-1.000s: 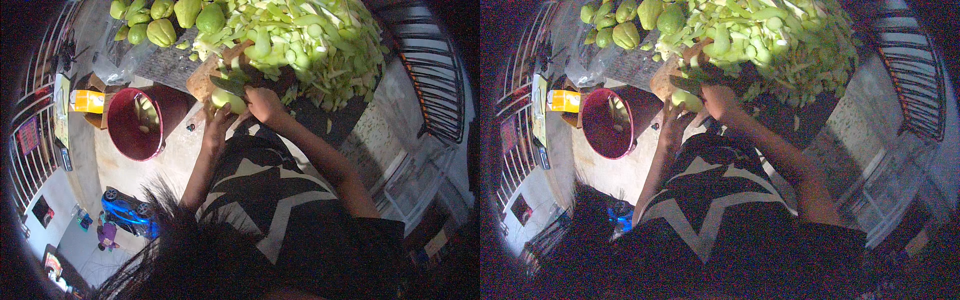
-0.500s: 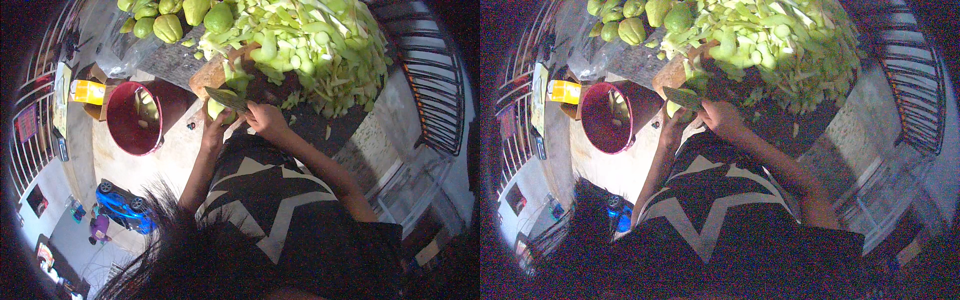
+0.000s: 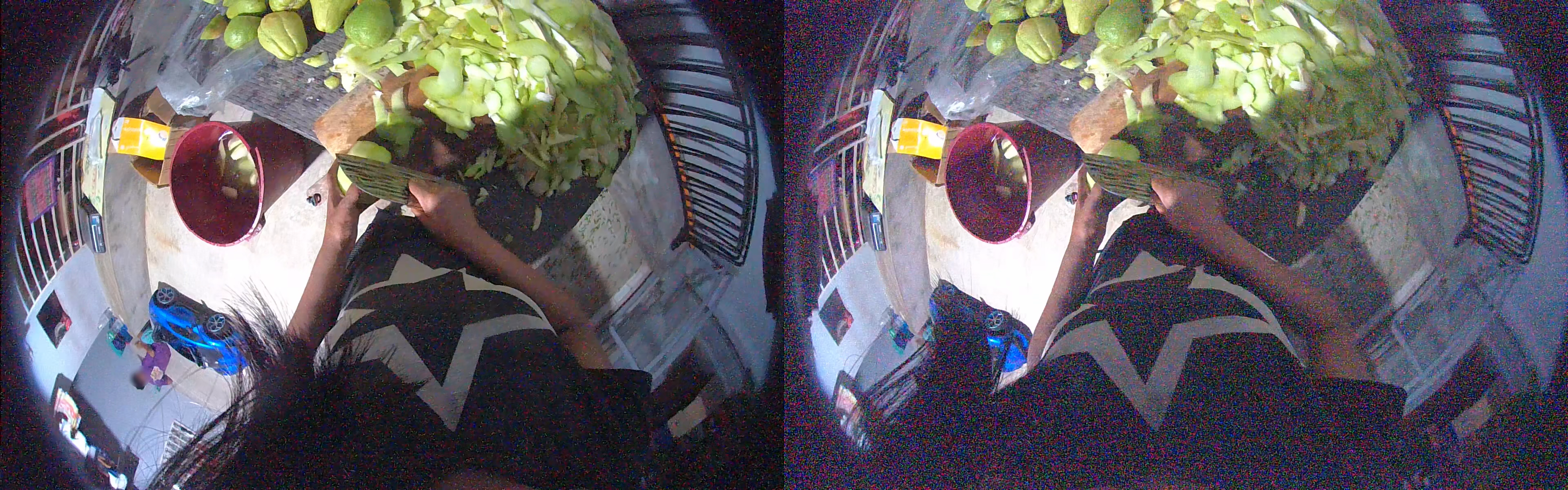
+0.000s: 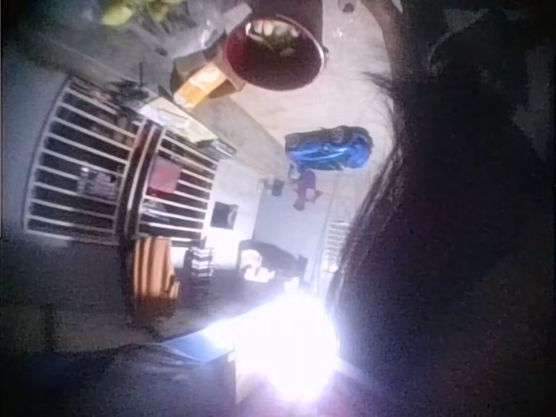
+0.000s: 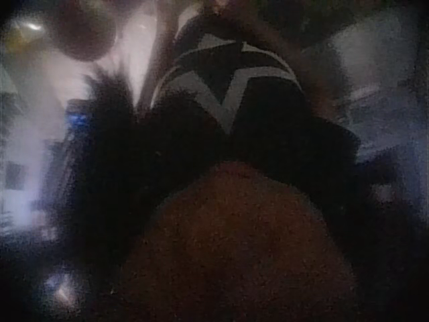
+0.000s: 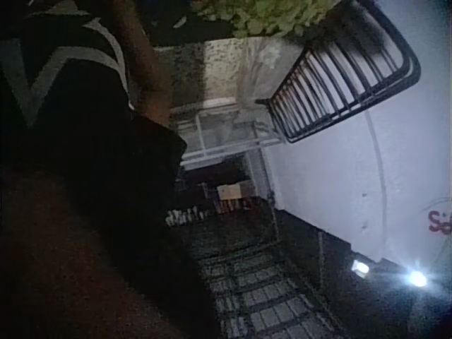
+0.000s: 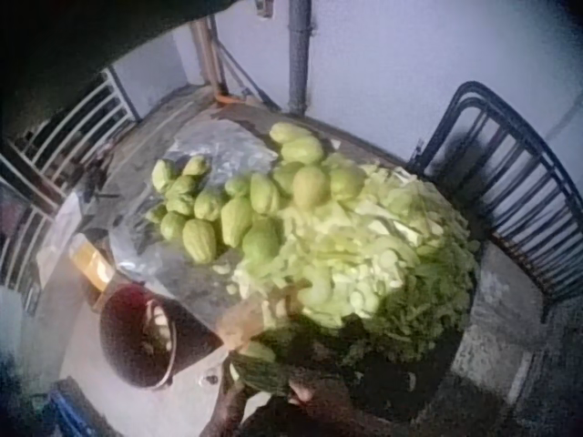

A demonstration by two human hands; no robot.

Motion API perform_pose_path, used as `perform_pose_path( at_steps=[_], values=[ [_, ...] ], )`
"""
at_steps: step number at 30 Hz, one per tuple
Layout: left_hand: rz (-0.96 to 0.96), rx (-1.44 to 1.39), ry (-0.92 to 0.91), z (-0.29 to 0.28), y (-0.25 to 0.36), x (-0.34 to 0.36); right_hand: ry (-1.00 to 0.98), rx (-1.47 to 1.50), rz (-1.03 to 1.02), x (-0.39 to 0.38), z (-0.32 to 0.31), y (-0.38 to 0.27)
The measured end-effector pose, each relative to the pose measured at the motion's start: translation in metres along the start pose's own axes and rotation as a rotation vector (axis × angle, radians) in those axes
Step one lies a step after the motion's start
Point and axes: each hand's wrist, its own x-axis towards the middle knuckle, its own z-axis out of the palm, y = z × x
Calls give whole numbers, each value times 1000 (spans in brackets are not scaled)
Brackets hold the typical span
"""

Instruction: The person peels green fruits using a knife over a wooden cutting board. The person holds each fruit in one hand and removes the skin with the other, placing the peeled fruit into a red bucket.

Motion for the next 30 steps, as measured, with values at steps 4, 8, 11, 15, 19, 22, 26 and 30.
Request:
perform_pose_path(
  at_steps=[4,8,11,15,19,22,26,30],
  values=[
    [-16,-60,14,0,6,-2,-2,16,34,10,-1,-3],
    [-30,-65,-28,-5,5,4,-41,110,42,20,-5,-2],
    [-56,-67,-5,2,10,2,-63,114,50,29,-14,-9],
    [-98,-93,9,4,19,2,45,184,-148,40,-11,5],
    [-85,-39,-21,-1,16,2,-150,247,-35,60,22,38],
    [-58,-34,-73,-6,16,5,-180,210,18,77,25,38],
    [-60,-37,-41,-4,16,-1,-112,311,-43,82,12,32],
    [-113,-268,-93,-16,3,3,-178,207,100,79,1,25]
  ],
)
